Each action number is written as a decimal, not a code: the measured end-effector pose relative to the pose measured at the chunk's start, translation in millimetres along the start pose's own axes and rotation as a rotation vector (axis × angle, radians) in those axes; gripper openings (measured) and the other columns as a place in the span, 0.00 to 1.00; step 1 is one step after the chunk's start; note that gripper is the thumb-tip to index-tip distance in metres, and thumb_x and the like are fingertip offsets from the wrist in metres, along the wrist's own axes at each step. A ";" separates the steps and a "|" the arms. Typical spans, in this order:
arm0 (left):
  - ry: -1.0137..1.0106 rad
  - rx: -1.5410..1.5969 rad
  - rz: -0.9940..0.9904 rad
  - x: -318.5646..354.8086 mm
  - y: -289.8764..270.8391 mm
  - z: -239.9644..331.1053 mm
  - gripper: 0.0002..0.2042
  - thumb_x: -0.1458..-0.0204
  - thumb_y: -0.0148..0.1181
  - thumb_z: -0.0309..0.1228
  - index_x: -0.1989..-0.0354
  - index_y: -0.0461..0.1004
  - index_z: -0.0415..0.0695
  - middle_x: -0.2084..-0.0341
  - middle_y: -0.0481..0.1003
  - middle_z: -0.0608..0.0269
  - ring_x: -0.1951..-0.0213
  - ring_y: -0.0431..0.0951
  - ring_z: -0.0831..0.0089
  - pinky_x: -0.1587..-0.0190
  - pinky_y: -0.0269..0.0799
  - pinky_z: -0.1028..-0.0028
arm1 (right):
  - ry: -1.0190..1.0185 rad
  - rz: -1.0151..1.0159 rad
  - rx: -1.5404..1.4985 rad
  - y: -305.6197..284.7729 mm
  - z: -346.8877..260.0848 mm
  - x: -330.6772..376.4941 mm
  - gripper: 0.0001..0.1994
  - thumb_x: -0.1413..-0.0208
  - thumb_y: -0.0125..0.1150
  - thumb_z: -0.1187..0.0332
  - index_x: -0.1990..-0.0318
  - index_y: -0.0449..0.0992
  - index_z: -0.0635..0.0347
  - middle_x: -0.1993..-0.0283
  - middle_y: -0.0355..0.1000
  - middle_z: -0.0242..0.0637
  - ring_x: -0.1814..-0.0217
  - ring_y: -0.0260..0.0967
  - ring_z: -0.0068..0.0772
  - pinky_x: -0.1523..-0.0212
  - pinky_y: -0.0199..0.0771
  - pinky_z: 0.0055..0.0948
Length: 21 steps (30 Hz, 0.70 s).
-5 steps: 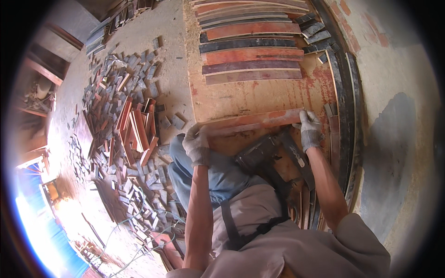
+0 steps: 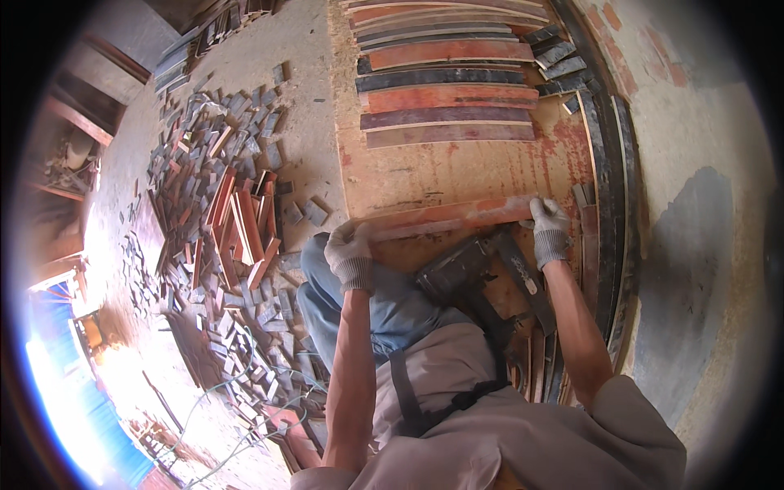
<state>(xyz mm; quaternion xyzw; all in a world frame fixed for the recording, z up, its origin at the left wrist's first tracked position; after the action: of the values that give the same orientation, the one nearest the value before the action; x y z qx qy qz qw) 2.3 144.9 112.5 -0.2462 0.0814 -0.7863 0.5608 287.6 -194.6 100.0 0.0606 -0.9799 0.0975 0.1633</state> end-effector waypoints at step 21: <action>0.176 -0.246 -0.006 4.2 -4.0 5.1 0.16 0.50 0.71 0.43 0.64 0.86 0.42 0.68 0.85 0.51 0.64 0.85 0.56 0.56 0.81 0.63 | 0.126 0.020 0.174 -23.9 34.5 -18.8 0.11 0.35 0.64 0.61 0.60 0.82 0.60 0.67 0.80 0.30 0.72 0.75 0.22 0.76 0.80 0.27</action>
<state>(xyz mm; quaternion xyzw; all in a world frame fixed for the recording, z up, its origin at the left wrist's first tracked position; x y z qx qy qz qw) 0.3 143.2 119.8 -0.2433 0.2255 -0.7907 0.5146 298.3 -223.5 65.9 0.0584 -0.9561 0.1874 0.2176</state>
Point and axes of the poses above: each hand's wrist, its own x-axis away from the middle knuckle, its own y-axis out of the palm, z = x × y, the point moved 6 cm from there along -x, towards the middle knuckle
